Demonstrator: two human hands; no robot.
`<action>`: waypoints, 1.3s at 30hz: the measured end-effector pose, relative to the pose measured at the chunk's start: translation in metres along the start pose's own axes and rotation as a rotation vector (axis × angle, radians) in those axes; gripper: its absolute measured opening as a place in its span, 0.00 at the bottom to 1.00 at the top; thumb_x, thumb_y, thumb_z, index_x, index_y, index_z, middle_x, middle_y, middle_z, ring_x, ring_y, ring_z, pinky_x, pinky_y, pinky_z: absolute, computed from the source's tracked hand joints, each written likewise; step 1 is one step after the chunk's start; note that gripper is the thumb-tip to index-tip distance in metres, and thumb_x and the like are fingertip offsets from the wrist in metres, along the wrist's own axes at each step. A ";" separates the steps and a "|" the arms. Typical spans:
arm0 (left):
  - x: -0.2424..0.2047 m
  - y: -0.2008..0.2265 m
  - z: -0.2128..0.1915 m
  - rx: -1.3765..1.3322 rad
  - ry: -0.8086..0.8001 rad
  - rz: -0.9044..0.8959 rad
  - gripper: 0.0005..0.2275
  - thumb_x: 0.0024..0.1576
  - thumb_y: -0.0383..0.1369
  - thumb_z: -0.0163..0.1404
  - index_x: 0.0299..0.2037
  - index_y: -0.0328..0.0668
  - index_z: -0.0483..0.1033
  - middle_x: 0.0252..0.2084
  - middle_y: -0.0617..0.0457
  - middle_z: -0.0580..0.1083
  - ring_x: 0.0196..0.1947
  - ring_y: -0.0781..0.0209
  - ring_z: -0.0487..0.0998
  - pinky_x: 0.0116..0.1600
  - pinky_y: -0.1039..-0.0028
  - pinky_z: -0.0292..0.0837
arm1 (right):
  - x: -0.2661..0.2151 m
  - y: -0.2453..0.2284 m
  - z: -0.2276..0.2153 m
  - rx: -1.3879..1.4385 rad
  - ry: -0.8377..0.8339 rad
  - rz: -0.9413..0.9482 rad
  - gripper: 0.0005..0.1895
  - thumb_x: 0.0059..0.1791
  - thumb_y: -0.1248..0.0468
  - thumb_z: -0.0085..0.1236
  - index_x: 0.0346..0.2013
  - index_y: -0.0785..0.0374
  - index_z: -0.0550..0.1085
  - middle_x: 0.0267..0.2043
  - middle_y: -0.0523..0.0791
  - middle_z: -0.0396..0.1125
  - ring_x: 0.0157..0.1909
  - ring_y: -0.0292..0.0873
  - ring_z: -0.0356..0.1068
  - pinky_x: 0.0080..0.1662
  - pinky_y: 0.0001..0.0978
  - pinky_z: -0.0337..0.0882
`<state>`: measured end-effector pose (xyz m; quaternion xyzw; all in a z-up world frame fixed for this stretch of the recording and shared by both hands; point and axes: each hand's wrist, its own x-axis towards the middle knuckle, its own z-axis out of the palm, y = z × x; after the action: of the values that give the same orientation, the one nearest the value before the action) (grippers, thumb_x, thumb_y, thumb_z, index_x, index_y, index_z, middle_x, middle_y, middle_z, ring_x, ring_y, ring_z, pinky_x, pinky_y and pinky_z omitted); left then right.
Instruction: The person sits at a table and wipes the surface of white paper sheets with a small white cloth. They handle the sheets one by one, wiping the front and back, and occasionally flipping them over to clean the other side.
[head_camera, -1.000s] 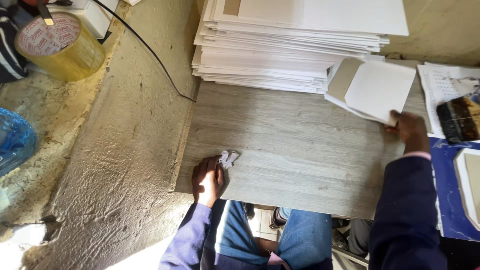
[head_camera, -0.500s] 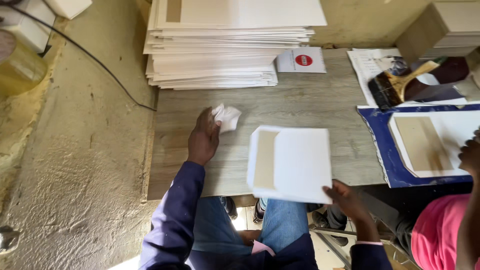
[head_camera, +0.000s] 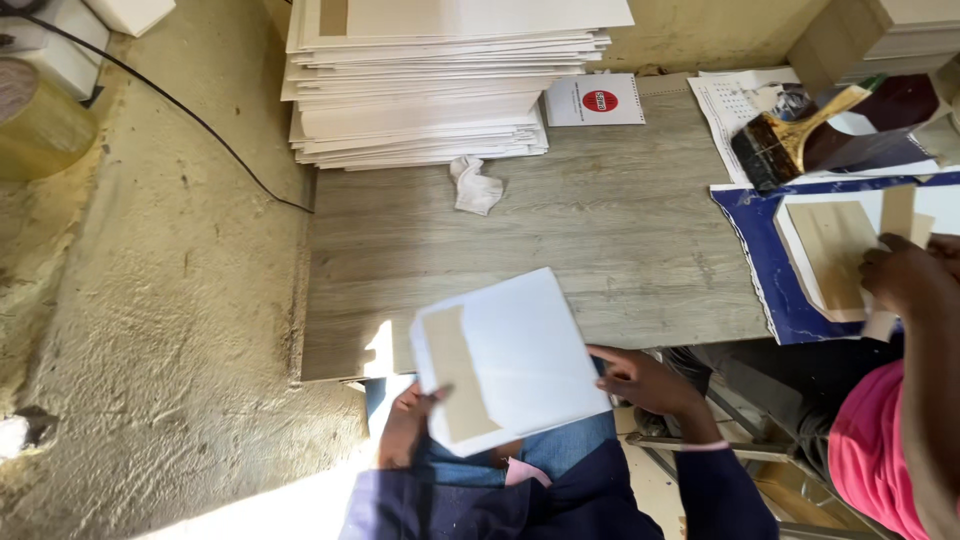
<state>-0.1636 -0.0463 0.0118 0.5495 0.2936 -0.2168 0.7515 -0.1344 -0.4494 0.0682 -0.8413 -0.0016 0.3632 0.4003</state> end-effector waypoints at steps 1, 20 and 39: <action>-0.009 0.015 0.003 0.001 0.000 -0.002 0.20 0.54 0.28 0.64 0.58 0.41 0.86 0.50 0.41 0.86 0.43 0.50 0.85 0.53 0.65 0.80 | 0.001 -0.007 0.004 0.001 -0.001 0.001 0.43 0.52 0.43 0.54 0.82 0.43 0.56 0.35 0.45 0.78 0.29 0.36 0.65 0.38 0.31 0.64; -0.028 0.079 0.057 0.150 -0.256 0.422 0.18 0.57 0.27 0.65 0.56 0.39 0.79 0.40 0.44 0.83 0.35 0.55 0.85 0.44 0.61 0.88 | 0.075 -0.004 0.047 0.873 0.233 -0.313 0.42 0.60 0.32 0.25 0.82 0.51 0.57 0.75 0.55 0.62 0.72 0.58 0.63 0.69 0.58 0.66; 0.083 0.157 -0.126 0.444 -0.029 0.383 0.30 0.58 0.55 0.62 0.62 0.39 0.77 0.38 0.56 0.74 0.34 0.66 0.76 0.39 0.74 0.77 | 0.143 -0.047 -0.059 0.659 0.291 -0.285 0.11 0.51 0.65 0.70 0.48 0.65 0.83 0.40 0.45 0.79 0.41 0.39 0.79 0.50 0.38 0.78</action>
<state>-0.0266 0.1208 0.0369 0.7429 0.1190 -0.1377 0.6442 0.0207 -0.4154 0.0371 -0.7019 0.0550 0.1617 0.6915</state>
